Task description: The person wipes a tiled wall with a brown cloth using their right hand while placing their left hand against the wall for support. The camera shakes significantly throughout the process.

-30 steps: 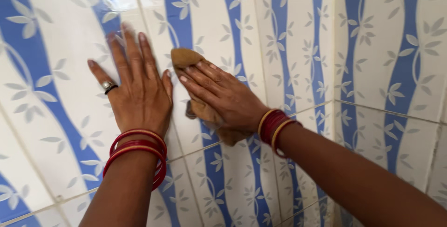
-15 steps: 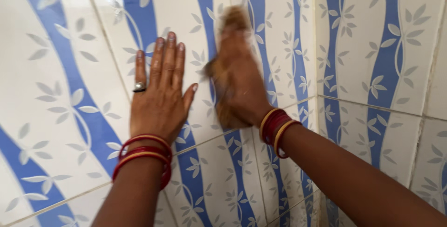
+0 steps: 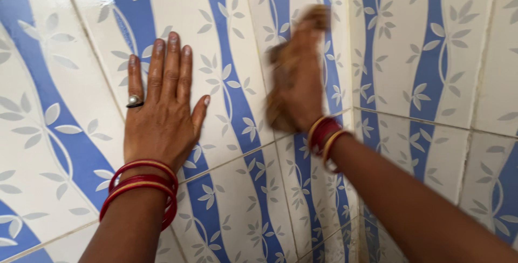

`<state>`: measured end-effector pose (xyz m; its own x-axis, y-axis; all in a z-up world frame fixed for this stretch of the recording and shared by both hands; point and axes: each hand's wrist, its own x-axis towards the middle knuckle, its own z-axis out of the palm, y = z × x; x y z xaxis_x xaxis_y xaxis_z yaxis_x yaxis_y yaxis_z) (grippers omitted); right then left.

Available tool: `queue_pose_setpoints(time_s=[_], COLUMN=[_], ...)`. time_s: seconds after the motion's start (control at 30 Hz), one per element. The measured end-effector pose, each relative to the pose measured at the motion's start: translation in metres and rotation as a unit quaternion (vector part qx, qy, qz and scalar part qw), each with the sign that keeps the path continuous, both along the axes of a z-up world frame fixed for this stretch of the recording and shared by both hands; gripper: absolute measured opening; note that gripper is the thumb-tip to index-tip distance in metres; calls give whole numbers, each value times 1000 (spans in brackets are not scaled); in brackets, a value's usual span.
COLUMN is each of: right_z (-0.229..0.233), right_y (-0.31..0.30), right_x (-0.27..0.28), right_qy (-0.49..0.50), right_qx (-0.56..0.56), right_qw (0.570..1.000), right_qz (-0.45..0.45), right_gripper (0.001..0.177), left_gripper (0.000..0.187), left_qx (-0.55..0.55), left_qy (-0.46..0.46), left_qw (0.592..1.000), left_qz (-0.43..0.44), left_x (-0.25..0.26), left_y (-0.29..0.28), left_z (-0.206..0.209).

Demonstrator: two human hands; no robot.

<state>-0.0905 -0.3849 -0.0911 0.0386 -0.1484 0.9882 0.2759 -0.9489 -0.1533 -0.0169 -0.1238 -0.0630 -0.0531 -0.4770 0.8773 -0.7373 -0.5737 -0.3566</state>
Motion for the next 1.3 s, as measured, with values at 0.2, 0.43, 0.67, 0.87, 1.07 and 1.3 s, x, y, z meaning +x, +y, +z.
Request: queue_pose_setpoints(time_s=[0.2, 0.43, 0.67, 0.87, 1.07, 1.3], right_z=[-25, -20, -25, -48, -39, -39], right_y=[37, -58, 24, 12, -21, 95], right_x=[7, -13, 16, 7, -13, 18], right_qy=[105, 24, -7, 109, 17, 52], right_qx=[-287, 49, 25, -221, 150, -194], right_qw=[946, 996, 995, 953, 985, 978], right_qz=[-112, -69, 95, -176, -79, -59], right_gripper=[75, 78, 75, 71, 78, 76], left_gripper=[73, 72, 72, 71, 72, 69], left_qx=[2, 3, -3, 3, 16, 44], left_qy=[3, 15, 9, 8, -19, -87], left_qw=[1000, 1000, 1000, 1000, 995, 979], left_qz=[-18, -19, -7, 14, 97, 178], left_x=[-1, -1, -1, 0, -4, -9], left_y=[-1, 0, -1, 1, 2, 19], left_z=[1, -1, 0, -1, 0, 1])
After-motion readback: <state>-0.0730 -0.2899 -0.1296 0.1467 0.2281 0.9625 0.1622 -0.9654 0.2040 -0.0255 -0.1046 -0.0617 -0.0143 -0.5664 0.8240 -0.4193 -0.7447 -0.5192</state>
